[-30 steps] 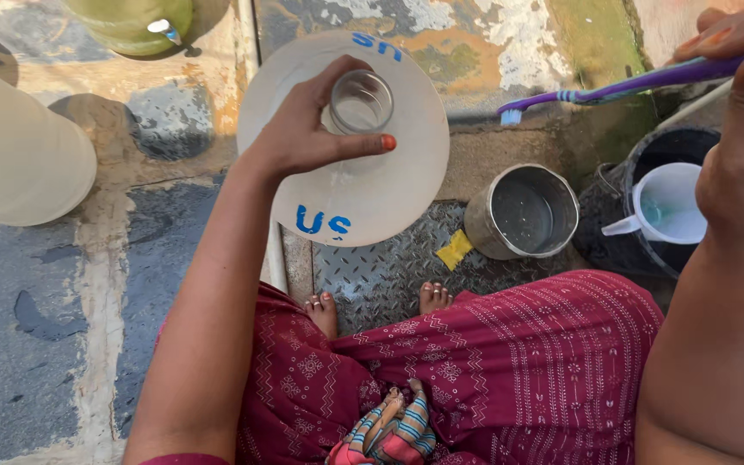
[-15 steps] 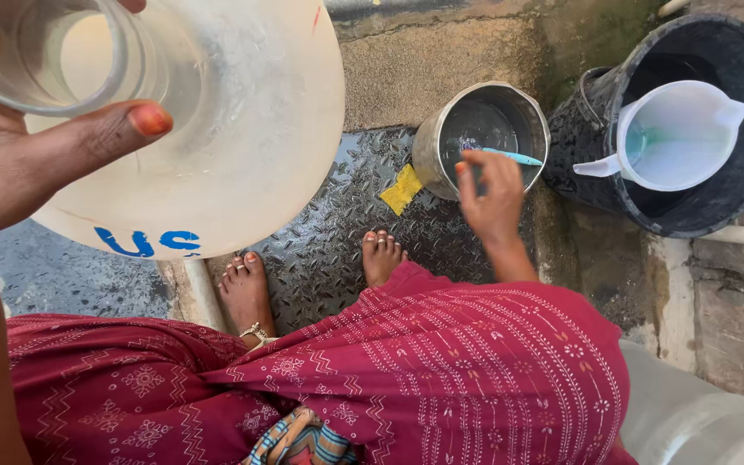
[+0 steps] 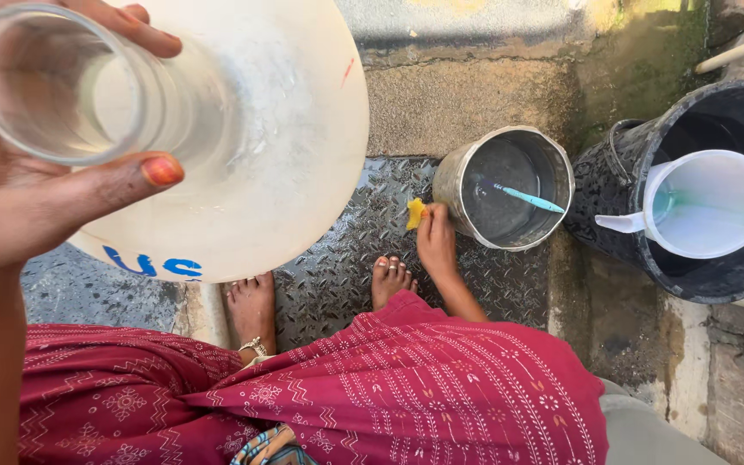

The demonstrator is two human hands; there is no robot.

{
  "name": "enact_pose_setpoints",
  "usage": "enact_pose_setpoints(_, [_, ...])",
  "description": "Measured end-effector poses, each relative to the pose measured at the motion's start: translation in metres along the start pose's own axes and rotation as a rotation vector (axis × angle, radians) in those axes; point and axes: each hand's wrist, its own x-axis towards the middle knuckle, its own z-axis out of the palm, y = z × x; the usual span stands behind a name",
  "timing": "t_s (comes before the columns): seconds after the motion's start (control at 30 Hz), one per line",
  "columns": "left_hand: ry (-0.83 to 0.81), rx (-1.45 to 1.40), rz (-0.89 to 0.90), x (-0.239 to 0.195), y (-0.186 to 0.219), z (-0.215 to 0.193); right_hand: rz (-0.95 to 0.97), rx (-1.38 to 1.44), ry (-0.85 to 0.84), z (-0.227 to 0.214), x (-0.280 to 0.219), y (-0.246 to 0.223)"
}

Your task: The person cleans the neck and exterior of a large plastic water jug using a toothbrush and a sponge, periodically dipping the tools into a bucket of water.

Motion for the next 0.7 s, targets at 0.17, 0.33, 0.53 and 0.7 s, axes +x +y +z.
enact_pose_setpoints(0.17, [0.043,-0.187,0.092,-0.003,-0.001,0.009,0.260,0.935,-0.154,-0.043,0.019,-0.070])
enact_pose_setpoints(0.33, [0.040,-0.329,0.120,-0.017,-0.015,0.013,0.044,0.842,-0.140,-0.166,0.083,-0.204])
enact_pose_setpoints(0.53, [0.154,-0.413,0.144,-0.026,-0.045,0.012,-0.447,-0.077,-0.204,-0.203,0.124,-0.401])
enact_pose_setpoints(0.7, [0.312,-0.477,0.165,-0.019,-0.067,0.018,-1.149,-0.381,-0.063,-0.088,0.034,-0.458])
